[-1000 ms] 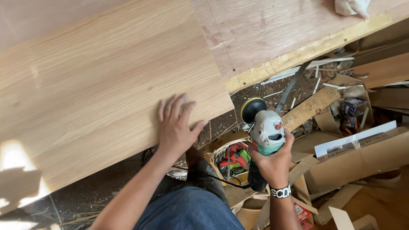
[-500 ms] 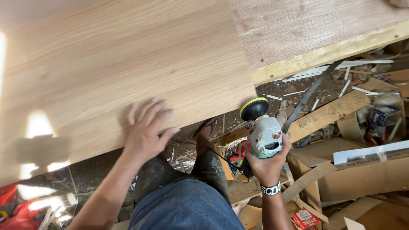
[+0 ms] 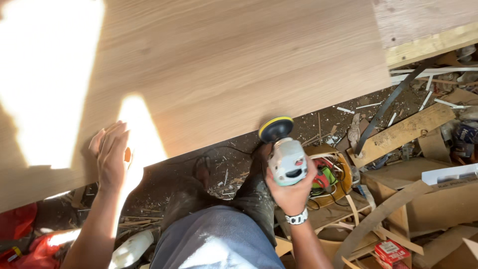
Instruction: The person sands the surface and edges of a large wooden board using a power sander and then wipes the edges with a cloth and liquid from a plastic bottle.
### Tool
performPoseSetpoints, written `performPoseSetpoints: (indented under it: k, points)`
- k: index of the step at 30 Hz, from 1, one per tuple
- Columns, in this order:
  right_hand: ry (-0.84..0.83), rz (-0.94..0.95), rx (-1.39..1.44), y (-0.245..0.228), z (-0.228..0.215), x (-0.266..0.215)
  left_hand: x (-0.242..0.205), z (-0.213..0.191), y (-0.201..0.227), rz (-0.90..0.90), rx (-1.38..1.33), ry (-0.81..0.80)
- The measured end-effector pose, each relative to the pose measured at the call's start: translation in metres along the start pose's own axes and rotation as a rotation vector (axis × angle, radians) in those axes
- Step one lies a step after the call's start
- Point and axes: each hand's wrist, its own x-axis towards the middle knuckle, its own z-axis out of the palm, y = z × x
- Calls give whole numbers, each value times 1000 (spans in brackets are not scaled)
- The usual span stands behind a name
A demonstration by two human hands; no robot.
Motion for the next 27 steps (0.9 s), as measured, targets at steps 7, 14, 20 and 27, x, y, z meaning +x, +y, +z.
performPoseSetpoints:
  k: [7, 14, 20, 27]
  points:
    - [-65, -44, 205, -65, 74, -118, -37, -74, -68, 153, -86, 85]
    - [-294, -12, 273, -117, 77, -158, -61, -96, -87, 35, -51, 157]
    - [-428, 94, 193, -113, 47, -146, -50, -87, -63, 75, -109, 156]
    - [-508, 631, -184, -125, 24, -91, -16, -46, -2, 146, -100, 47]
